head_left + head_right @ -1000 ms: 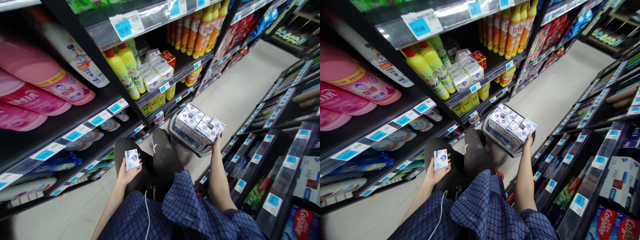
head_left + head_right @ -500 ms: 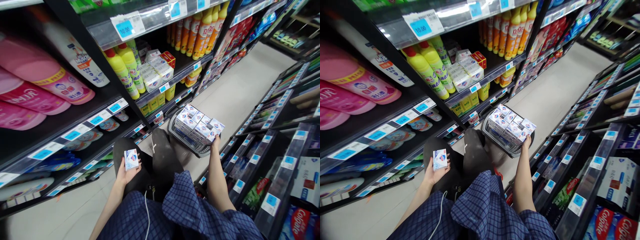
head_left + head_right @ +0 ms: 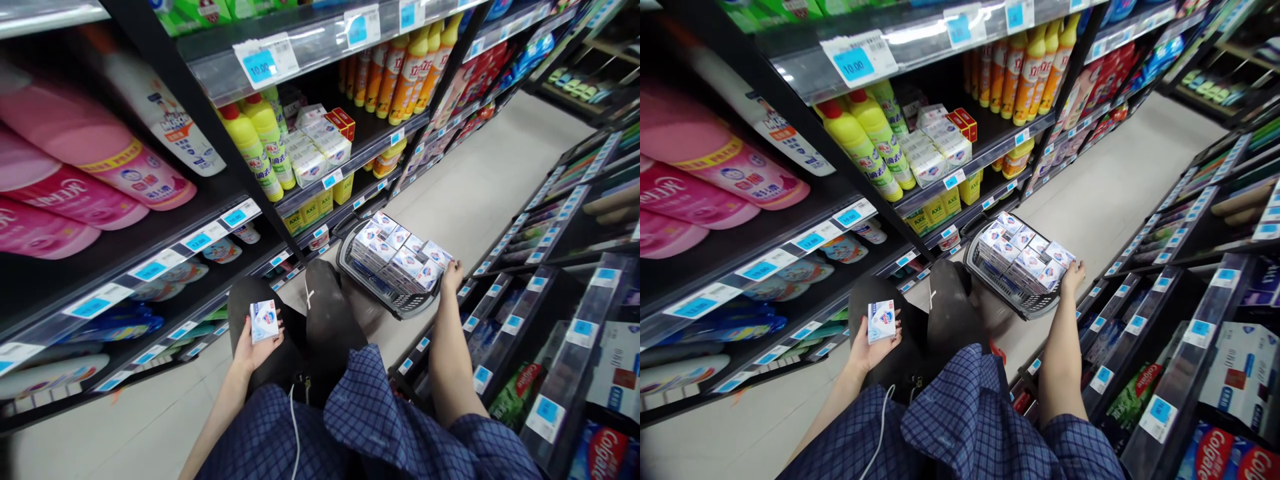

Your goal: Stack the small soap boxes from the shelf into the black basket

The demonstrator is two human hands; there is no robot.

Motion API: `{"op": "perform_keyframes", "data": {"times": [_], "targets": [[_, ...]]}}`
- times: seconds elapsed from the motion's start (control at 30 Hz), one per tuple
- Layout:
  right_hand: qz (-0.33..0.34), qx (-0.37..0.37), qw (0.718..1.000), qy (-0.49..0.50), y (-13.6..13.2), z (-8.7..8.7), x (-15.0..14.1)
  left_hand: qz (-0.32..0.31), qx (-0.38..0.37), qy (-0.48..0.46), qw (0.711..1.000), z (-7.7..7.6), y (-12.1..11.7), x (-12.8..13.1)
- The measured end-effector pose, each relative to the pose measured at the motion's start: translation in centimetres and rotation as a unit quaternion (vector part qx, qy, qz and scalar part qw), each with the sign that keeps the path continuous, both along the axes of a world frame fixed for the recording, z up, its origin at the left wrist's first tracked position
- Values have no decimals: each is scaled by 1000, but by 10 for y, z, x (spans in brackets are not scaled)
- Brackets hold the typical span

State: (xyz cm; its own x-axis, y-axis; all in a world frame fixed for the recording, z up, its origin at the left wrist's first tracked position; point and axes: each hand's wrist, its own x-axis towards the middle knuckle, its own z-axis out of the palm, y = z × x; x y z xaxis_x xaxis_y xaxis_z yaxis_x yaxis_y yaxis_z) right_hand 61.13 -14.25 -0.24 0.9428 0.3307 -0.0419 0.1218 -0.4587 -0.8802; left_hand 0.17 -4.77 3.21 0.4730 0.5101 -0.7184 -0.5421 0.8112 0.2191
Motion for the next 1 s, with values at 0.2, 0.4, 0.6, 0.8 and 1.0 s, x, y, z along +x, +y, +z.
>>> {"op": "perform_keyframes", "data": {"times": [0.2, 0.4, 0.6, 0.8, 1.0], "targets": [[126, -173, 975, -55, 33, 25, 38, 3, -8, -1, 1000, 2, 0, 1], [148, -192, 968, -59, 39, 19, 38, 6, -10, -6, 1000, 1, 0, 1], [140, -219, 956, -132, 39, 28, 21, -3, -6, -13, 1000, -3, 0, -1], [371, -324, 820, -292, 52, 46, -37, -1, -5, -18, 1000, -2, 1, -1], [409, -412, 744, -332, 49, 49, -64, -1, -14, -1, 1000, 4, 1, 2]]}}
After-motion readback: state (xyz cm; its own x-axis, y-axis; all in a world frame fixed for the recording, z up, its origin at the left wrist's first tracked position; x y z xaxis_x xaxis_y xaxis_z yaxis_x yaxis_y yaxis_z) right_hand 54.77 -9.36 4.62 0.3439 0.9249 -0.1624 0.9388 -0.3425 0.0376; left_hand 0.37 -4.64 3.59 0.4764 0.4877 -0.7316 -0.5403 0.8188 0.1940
